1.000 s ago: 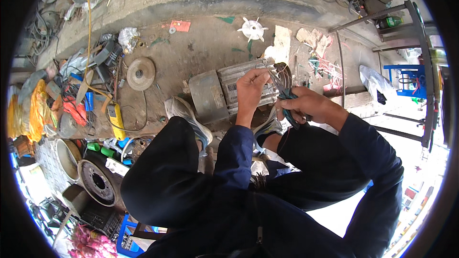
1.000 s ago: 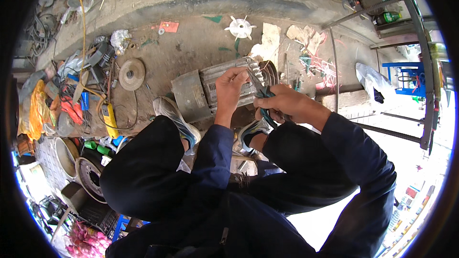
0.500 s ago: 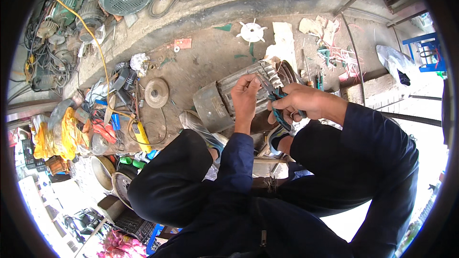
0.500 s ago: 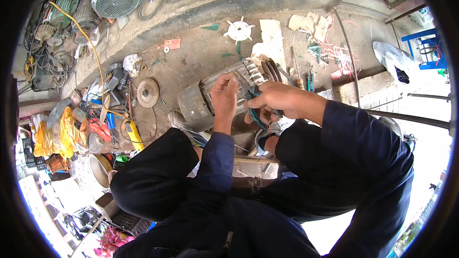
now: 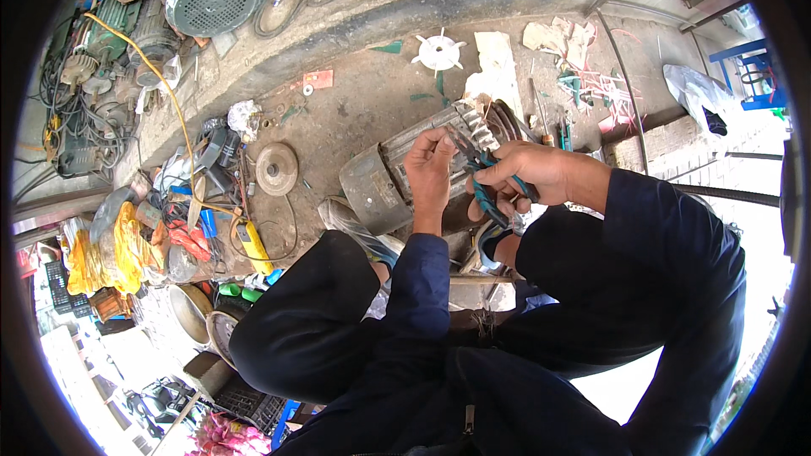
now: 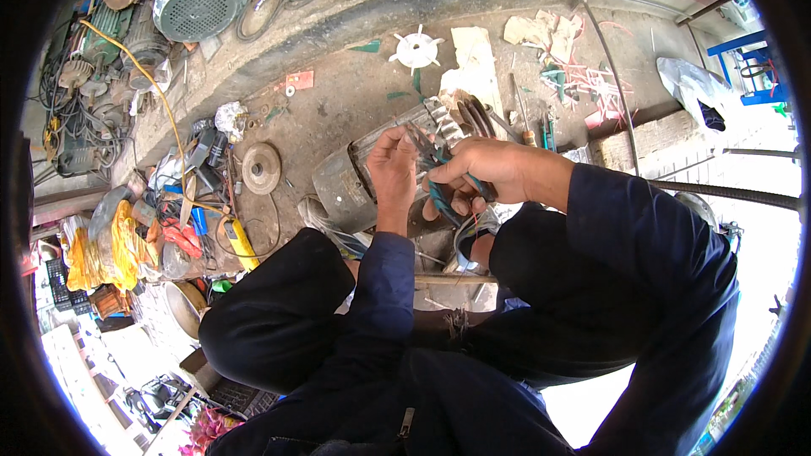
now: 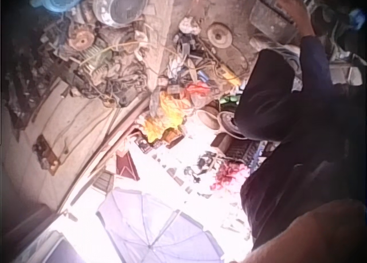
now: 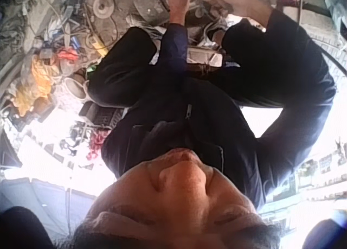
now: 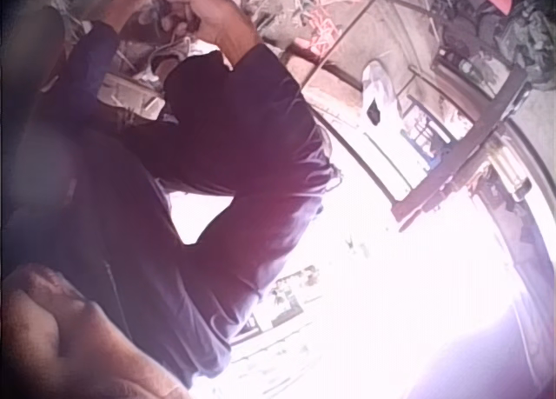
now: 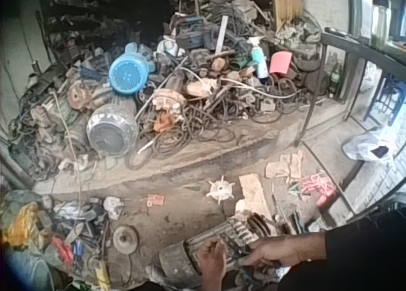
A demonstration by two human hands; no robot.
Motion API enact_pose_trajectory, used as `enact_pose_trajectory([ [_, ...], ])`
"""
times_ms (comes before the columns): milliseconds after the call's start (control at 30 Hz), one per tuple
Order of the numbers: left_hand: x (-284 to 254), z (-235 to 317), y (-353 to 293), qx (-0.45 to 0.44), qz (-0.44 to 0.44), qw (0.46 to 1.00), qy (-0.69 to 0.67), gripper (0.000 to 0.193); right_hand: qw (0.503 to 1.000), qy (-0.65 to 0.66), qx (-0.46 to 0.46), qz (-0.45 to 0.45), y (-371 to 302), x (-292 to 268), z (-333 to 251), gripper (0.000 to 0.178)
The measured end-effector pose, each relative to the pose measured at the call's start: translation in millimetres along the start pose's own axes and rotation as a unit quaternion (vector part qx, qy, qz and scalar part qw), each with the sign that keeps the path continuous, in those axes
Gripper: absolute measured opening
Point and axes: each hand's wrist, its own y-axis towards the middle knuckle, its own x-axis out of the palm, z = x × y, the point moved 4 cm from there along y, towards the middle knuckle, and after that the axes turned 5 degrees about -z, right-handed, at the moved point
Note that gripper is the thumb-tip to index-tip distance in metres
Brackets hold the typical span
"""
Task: The person sits on the floor and uses a screwdriver to adjust components inside an electric motor. They repeatedly insert and turn the screwdriver in the motor's terminal box while handling wires.
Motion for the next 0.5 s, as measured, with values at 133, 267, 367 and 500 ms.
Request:
enact_pose_trajectory([
  [133,-4.9,-6.2,0.4,-0.009,0.008,1.0,-0.005,0.018,1.0,-0.001,-0.006,-0.007,2.6,1.2,2.5,0.03],
  [267,-7.5,-8.6,0.0,-0.008,0.015,1.0,-0.004,0.017,1.0,0.005,-0.022,0.011,4.6,0.7,3.1,0.032],
  [367,-4.2,-5.2,0.2,-0.005,0.02,1.0,-0.003,0.017,0.999,0.011,-0.033,0.019,5.6,2.4,3.9,0.031],
  [500,7.1,2.7,0.1,0.005,0.021,1.0,-0.02,0.014,0.998,0.007,-0.047,0.051,7.0,6.1,6.6,0.029],
])
